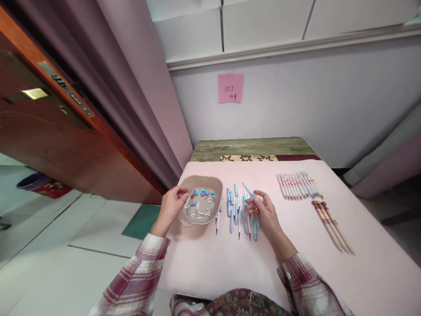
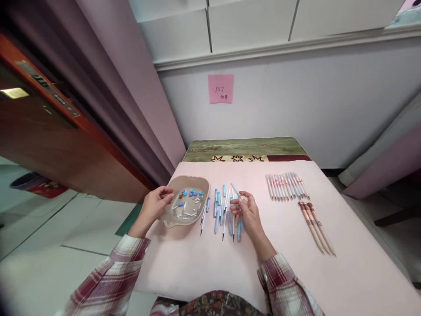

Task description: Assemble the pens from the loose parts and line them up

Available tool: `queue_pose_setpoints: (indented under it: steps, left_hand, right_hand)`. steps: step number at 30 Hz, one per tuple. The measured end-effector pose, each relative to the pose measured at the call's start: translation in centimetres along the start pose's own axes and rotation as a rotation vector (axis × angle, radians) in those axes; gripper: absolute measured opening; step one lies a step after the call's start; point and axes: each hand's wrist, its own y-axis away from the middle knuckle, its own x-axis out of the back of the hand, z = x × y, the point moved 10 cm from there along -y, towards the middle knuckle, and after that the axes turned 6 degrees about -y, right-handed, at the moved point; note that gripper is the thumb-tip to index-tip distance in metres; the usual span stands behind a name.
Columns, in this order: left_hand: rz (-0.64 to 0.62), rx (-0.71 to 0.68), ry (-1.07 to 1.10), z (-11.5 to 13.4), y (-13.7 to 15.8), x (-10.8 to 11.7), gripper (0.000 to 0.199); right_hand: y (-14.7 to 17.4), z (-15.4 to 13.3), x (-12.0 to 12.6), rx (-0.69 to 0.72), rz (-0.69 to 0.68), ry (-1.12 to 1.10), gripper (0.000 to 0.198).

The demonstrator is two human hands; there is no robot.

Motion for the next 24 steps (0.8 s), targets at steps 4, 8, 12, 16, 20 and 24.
queue_pose_setpoints:
  steps: [4, 8, 12, 16, 20, 24]
  left_hand:
    - [0.006, -0.04, -0.179, 0.1, -0.4, -0.3, 0.022]
    - [-0.023, -0.066, -0.293, -0.1, -0.5, -0.8, 0.017]
    - [-0.097, -0.094, -0.361, 0.0, -0.6, -2.0, 0.012]
    - [-0.157, -0.096, -0.38, -0.1, -0.5, -3.2, 0.008]
    - [-0.227, -0.108, -0.379, -0.2, -0.2, -5.0, 0.01]
    - [-0.253, -0.062, -0.384, -0.8, -0.3, -6.3, 0.014]
  right_hand:
    - [-0.4, -0.3, 0.5, -0.004, 0.045, -0.151, 0.037]
    - [-0.5, -0.3, 0.0, -0.075, 0.017, -0.215, 0.031]
    - [-0.5, -1.1, -0.3, -0.017, -0.037, -0.17, 0.022]
    - [-0.6, 0.0, -0.1, -0.085, -0.035, -0.222, 0.025]
    - [-0.7, 0.8, -0.4, -0.155, -0.058, -0.277, 0.025]
    - [-0.7, 1.0, -0.7, -0.176, -0.071, -0.32, 0.032]
